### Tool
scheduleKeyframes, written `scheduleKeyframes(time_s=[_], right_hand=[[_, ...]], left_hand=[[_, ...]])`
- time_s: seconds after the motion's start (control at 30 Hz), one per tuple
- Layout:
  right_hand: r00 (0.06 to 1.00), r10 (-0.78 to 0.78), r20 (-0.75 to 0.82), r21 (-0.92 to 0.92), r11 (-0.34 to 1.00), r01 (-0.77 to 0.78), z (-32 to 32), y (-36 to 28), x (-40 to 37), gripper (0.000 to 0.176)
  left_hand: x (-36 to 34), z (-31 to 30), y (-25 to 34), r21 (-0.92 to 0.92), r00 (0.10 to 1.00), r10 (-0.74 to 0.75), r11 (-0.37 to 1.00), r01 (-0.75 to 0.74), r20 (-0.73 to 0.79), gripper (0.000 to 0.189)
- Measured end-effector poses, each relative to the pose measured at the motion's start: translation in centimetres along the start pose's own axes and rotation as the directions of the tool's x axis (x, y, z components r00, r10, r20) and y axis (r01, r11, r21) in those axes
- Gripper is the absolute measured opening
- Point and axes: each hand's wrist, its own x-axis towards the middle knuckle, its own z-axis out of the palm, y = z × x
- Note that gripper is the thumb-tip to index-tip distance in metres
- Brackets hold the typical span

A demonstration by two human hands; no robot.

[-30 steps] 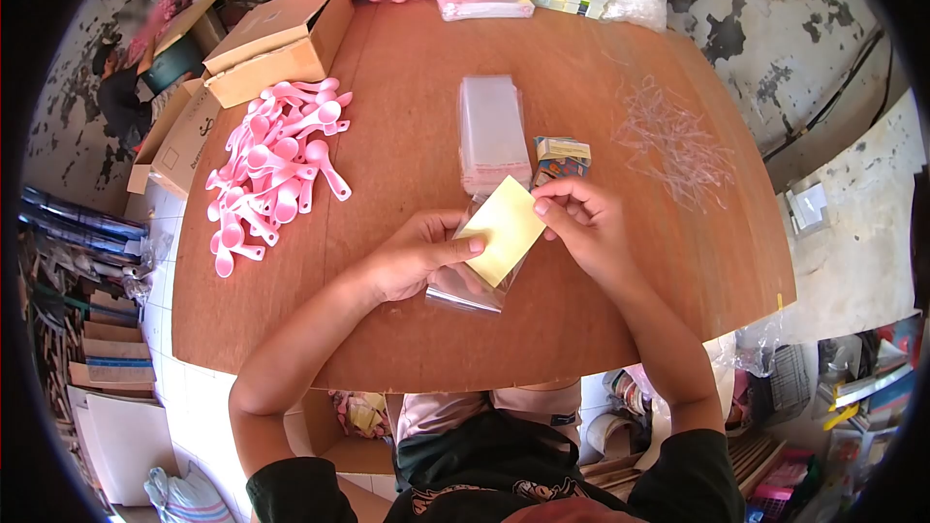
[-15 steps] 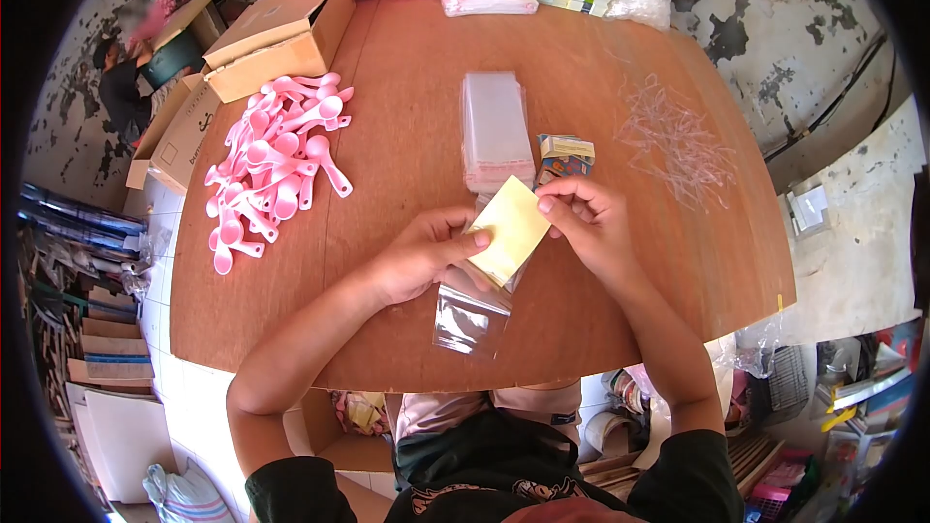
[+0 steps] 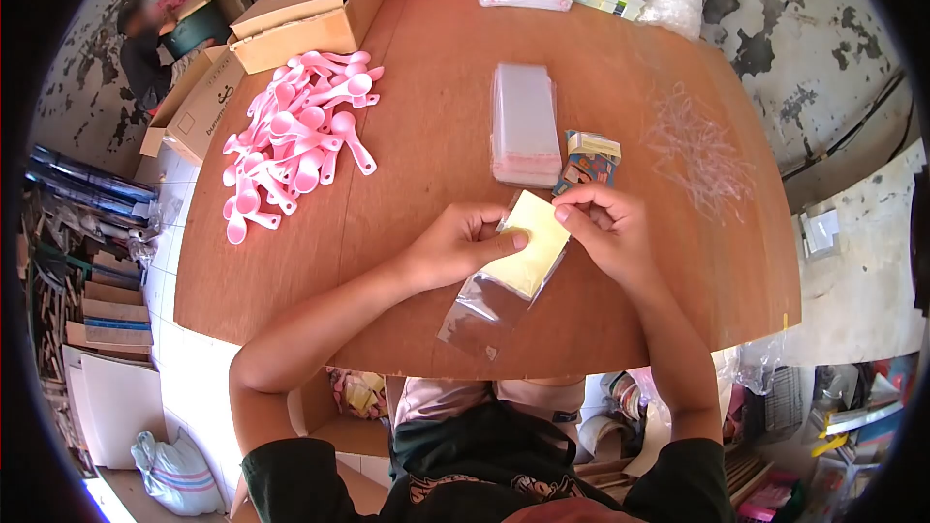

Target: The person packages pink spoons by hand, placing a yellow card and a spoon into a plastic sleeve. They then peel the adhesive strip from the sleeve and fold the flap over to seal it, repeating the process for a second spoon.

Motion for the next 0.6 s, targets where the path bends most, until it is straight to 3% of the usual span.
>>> scheduleKeyframes(time_s=[0.07,0.13,0.23,0.33,0.47,0.53,0.6], right_hand=[[0.999,-0.013,0.035,-0.042,0.999,0.015,-0.2,0.3,0.1,0.008],[0.978,-0.049,0.204,-0.102,0.992,0.071,-0.4,0.4,0.3,0.008],[0.963,-0.015,0.270,-0.033,0.999,0.025,0.1,0.5,0.2,0.008],[0.927,-0.022,0.374,-0.115,0.991,0.070,0.0,0.7,0.3,0.009],[0.914,-0.009,0.407,-0.062,0.997,0.037,-0.2,0.0,0.3,0.012],[0.877,0.150,0.456,0.157,0.957,-0.245,-0.2,-0.4,0.1,0.017],[0.866,0.173,0.469,0.127,0.957,-0.261,-0.3,-0.5,0.2,0.019]], left_hand=[[0.1,0.0,-0.1,0.002,1.000,0.008,1.000,-0.008,-0.001,0.023],[0.1,0.0,-0.2,0.002,1.000,0.017,1.000,-0.017,-0.003,0.023],[0.1,-0.1,-0.3,0.005,0.999,0.049,0.999,-0.049,0.019,0.023],[0.3,-0.1,-0.9,0.078,0.994,0.109,0.991,-0.107,-0.021,0.024],[0.2,0.2,-0.8,0.065,0.990,0.137,0.989,-0.134,-0.032,0.027],[0.1,0.3,-0.8,0.071,0.991,0.129,0.989,-0.126,-0.036,0.028],[0.0,0.3,-0.8,0.128,0.991,0.125,0.985,-0.119,-0.043,0.030]])
